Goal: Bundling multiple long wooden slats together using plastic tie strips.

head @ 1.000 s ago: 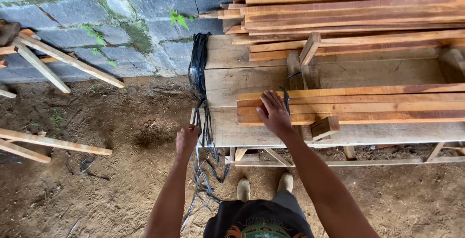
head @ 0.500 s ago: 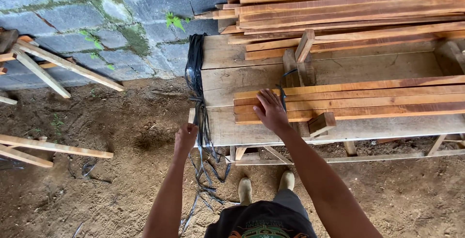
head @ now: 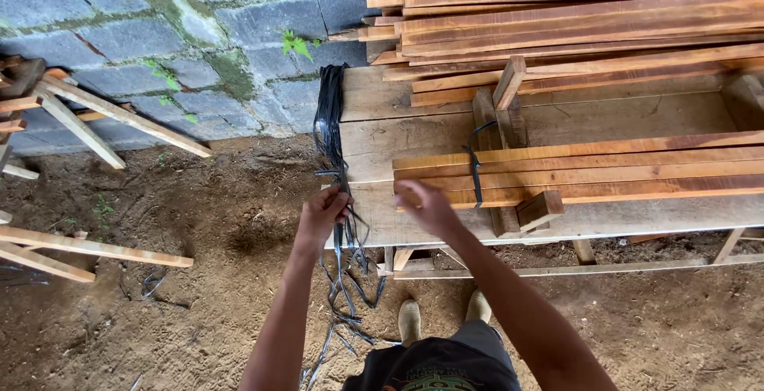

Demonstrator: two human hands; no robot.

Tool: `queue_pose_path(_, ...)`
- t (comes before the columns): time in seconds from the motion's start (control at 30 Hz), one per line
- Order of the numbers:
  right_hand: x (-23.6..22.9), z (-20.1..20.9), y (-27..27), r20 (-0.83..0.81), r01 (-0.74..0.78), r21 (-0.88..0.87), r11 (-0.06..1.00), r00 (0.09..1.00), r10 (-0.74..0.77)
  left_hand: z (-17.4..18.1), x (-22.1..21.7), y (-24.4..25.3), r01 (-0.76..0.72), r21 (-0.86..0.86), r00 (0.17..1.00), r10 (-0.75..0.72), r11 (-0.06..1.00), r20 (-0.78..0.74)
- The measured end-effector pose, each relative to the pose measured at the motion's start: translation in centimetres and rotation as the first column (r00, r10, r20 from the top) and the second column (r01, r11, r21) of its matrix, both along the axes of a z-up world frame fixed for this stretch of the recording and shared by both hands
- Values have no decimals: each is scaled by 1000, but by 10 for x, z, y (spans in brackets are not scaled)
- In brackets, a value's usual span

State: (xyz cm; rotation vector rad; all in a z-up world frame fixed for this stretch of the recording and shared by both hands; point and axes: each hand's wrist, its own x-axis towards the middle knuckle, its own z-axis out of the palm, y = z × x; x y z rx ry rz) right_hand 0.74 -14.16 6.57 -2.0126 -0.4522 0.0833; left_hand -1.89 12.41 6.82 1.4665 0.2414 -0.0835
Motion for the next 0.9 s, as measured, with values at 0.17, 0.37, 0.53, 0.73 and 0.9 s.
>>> queue_pose_path(0.17,-8,9,32,-395,-176,398,901,853,341,27,10,-32,8,-102,999,-13,995,-52)
queue_pose_path(0.37,-27,80,-26,-202,-127,319,939,959,198,75,18,-64,-120,-222,993,120,968,-12)
queue_pose_path(0.53,-27,95,-133,-86,-109,192,975,988,127,101,38,-100,-207,-285,963,246,936,109)
queue_pose_path(0.73,-27,127,-266,-241,-12,101,995,970,36,106,49,-197,-184,-292,949,247,939,198)
queue_pose_path(0.9,-16,117,-393,-253,114,-166,979,955,-154,107,47,-303,-183,-357,938,271,916,216)
